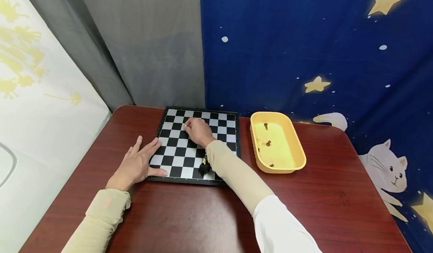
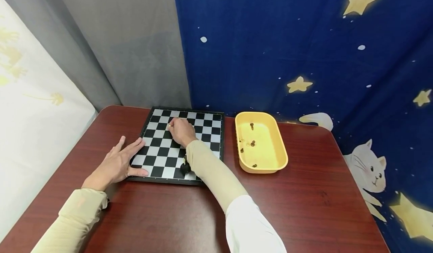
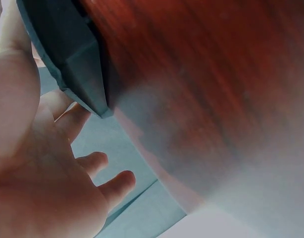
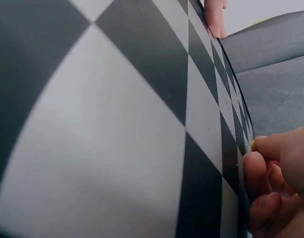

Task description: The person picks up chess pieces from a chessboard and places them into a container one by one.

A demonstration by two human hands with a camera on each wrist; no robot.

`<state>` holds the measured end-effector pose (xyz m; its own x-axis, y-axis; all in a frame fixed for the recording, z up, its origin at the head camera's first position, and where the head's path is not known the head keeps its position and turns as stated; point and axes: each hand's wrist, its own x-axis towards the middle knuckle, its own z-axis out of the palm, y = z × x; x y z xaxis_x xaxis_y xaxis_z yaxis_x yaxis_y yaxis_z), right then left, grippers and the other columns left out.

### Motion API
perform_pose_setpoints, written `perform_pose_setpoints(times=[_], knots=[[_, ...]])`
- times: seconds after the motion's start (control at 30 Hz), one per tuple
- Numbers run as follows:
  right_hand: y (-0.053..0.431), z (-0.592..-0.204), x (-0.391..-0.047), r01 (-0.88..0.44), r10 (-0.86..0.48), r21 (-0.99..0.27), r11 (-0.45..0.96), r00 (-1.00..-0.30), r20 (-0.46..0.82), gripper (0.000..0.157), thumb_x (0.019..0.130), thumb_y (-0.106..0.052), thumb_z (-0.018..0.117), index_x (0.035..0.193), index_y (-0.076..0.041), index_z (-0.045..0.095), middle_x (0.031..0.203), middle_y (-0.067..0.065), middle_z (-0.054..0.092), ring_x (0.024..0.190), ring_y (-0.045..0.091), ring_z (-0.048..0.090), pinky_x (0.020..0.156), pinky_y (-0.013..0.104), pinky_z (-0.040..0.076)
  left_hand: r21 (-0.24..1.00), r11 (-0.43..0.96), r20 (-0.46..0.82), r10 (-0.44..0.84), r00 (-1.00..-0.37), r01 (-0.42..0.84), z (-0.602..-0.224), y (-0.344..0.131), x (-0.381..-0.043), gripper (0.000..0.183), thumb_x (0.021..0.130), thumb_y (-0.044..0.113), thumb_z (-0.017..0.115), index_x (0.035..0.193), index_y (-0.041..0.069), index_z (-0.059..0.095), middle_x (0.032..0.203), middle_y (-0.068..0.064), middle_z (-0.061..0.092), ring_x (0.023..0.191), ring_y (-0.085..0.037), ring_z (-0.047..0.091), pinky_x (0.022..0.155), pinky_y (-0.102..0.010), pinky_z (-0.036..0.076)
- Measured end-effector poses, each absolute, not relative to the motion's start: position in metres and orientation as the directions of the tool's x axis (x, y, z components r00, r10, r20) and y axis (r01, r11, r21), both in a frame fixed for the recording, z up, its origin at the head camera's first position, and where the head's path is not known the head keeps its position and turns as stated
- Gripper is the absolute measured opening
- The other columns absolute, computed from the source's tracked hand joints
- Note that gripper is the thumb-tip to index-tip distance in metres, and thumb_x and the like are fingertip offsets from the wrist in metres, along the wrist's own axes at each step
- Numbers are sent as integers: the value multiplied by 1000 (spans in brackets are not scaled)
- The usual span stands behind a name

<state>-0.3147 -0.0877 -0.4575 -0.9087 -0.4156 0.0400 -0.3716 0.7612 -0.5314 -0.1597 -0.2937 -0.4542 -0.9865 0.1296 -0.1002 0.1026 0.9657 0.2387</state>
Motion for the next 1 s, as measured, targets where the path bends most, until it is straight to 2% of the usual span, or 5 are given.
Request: perform_pose_setpoints(times=[0.17,0.33,0.67,1.0], knots=[[-80,-450,-309,-410,-461,-543,733,-886,48,16,103,-30,60,110,-20,71,96,-5,74,73,6,62,62,22,49,235,968,-111,122,-986,94,-453,-294,-158,118,69,78,71,161,15,32,170,-9,28,156,-52,10,118,-74,23],[-67,-433,-302,-467,-507,-531,707,-858,79,17,104,-29,60,110,-18,71,100,-4,75,73,8,61,68,23,49,239,966,-108,125,-986,96,-451,-292,-158,118,69,78,71,161,15,32,170,-9,28,155,-52,11,118,-74,23],[-31,-408,-287,-492,-524,-505,709,-847,90,19,104,-28,60,113,-15,71,105,0,76,77,10,63,71,26,51,257,962,-123,126,-984,91,-451,-290,-157,119,69,77,72,162,15,31,171,-9,26,156,-52,8,119,-75,19],[15,-397,-276,-512,-496,-500,699,-850,177,18,102,-29,64,108,-16,73,90,-3,75,70,11,60,65,25,50,256,963,-128,119,-984,83,-453,-294,-157,122,68,79,72,162,15,30,171,-10,25,156,-52,6,119,-75,18]])
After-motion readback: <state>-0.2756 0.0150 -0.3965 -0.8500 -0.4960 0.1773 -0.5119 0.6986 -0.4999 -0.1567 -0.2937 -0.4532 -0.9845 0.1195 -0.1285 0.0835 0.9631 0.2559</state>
